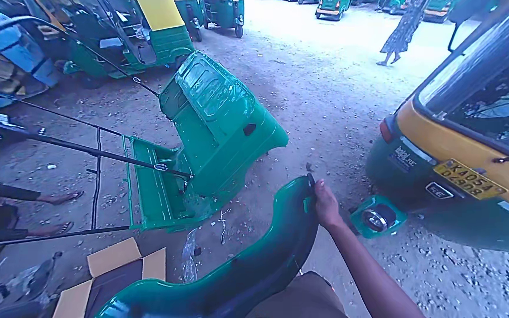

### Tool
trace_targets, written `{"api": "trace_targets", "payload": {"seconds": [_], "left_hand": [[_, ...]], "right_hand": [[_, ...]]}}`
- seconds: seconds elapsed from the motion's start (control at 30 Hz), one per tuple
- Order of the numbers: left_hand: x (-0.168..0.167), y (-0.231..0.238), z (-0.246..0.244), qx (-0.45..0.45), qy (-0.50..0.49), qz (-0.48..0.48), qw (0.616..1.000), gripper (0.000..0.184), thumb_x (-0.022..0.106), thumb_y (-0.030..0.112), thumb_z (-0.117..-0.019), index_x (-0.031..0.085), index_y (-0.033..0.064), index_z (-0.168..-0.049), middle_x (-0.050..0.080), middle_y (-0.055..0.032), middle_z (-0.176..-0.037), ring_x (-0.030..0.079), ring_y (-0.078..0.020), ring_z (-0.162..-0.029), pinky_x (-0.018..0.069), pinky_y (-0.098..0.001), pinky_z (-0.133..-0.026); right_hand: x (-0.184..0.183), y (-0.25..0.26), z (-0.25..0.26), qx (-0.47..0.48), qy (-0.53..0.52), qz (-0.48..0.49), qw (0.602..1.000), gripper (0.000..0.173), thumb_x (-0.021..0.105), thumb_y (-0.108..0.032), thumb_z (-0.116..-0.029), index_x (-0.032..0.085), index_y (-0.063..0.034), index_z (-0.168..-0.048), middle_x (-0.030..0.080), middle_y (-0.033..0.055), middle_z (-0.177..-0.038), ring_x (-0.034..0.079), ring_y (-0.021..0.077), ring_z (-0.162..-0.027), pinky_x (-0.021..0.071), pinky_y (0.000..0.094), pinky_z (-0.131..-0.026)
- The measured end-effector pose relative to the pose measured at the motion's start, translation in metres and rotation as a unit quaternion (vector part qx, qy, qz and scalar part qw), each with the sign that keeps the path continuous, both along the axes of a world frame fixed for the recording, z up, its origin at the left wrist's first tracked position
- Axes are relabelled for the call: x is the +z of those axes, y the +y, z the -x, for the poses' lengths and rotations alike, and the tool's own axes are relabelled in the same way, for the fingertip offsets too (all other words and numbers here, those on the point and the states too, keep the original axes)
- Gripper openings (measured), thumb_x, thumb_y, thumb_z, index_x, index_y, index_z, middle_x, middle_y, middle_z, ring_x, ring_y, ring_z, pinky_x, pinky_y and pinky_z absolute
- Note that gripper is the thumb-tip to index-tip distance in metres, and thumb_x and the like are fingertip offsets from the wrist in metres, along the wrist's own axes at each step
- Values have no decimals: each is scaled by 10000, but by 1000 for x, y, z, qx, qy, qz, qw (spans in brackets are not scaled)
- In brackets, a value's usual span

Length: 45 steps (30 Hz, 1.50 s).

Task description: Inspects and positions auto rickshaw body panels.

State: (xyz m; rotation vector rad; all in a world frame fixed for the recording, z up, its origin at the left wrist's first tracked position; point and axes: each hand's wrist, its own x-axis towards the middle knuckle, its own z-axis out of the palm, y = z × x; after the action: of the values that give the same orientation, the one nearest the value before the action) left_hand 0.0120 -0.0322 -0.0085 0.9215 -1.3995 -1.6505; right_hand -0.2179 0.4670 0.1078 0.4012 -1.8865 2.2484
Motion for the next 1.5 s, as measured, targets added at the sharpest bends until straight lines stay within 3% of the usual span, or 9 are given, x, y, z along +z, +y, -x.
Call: {"api": "trace_targets", "payload": {"seconds": [0.1, 0.23, 0.67, 0.83, 0.9, 1.03, 1.27, 1.4, 1.5], "left_hand": [[-10, -25, -4, -23, 27, 8, 999, 525, 148, 356, -1135, 384, -11, -1428, 573, -22, -1224, 575, 6, -1102, 502, -248, -973], [-17, -18, 2, -40, 71, -77, 994, 552, 168, 528, -1103, 588, 177, -1167, 724, 79, -958, 702, -25, -903, 612, -299, -809], [-109, 24, -67, -22, 78, -280, 957, 626, 172, 623, -1064, 499, 243, -1439, 643, -1, -1346, 620, -182, -1236, 534, -515, -1002], [-119, 60, -73, -24, -8, -293, 956, 665, 189, 646, -1061, 420, 235, -1530, 576, -50, -1458, 575, -230, -1315, 504, -552, -1046], [-129, 71, -82, -33, -64, -300, 951, 570, 304, 561, -1087, 458, 196, -1497, 631, -103, -1356, 655, -261, -1179, 570, -544, -923], [-141, 72, -96, -77, -84, -346, 931, 420, 444, 362, -1097, 497, 136, -1448, 679, -195, -1195, 732, -346, -919, 628, -537, -692], [-151, 68, -115, -86, -38, -374, 923, 385, 491, 308, -1078, 537, 70, -1378, 700, -208, -1143, 745, -344, -894, 640, -524, -704], [-142, 78, -107, -82, -19, -358, 930, 418, 478, 377, -1083, 546, 71, -1359, 718, -183, -1116, 754, -300, -880, 649, -480, -709], [-136, 83, -104, -101, -38, -370, 923, 452, 463, 392, -1080, 449, 167, -1471, 680, -194, -1216, 729, -351, -969, 629, -541, -725]], "right_hand": [[-5, -10, -7, 7, 10, 30, 999, 509, 384, -515, -1085, 684, -192, -829, 707, -81, -761, 695, 19, -760, 597, 247, -729], [-11, -24, -17, 4, 11, 25, 1000, 505, 427, -503, -1076, 697, -184, -793, 710, -65, -732, 696, 26, -722, 599, 245, -689], [-94, -74, -110, -113, -143, 81, 980, 498, 307, -366, -1129, 677, -56, -1005, 738, 48, -862, 730, 129, -839, 629, 339, -800], [-132, -75, -137, -32, -225, 34, 973, 502, 433, -303, -1092, 403, -54, -1527, 643, 121, -1331, 663, 199, -1177, 589, 396, -977], [-140, -68, -146, 23, -296, 46, 954, 662, 554, -242, -1033, 256, -163, -1619, 616, 174, -1373, 688, 320, -1141, 636, 503, -859], [-153, -52, -142, 118, -378, 53, 917, 918, 680, -192, -938, 108, -298, -1647, 631, 252, -1305, 711, 449, -1035, 630, 616, -782], [-173, -41, -141, 181, -342, 71, 919, 1008, 822, -291, -878, 149, -226, -1625, 664, 223, -1263, 734, 414, -1000, 645, 588, -786], [-179, -44, -138, 133, -391, 74, 908, 878, 701, -185, -936, 155, -248, -1621, 642, 250, -1276, 720, 436, -1017, 635, 595, -780], [-180, -46, -148, 109, -415, 75, 900, 1022, 782, -99, -823, 138, -249, -1602, 633, 230, -1275, 723, 418, -1001, 639, 584, -765]]}}
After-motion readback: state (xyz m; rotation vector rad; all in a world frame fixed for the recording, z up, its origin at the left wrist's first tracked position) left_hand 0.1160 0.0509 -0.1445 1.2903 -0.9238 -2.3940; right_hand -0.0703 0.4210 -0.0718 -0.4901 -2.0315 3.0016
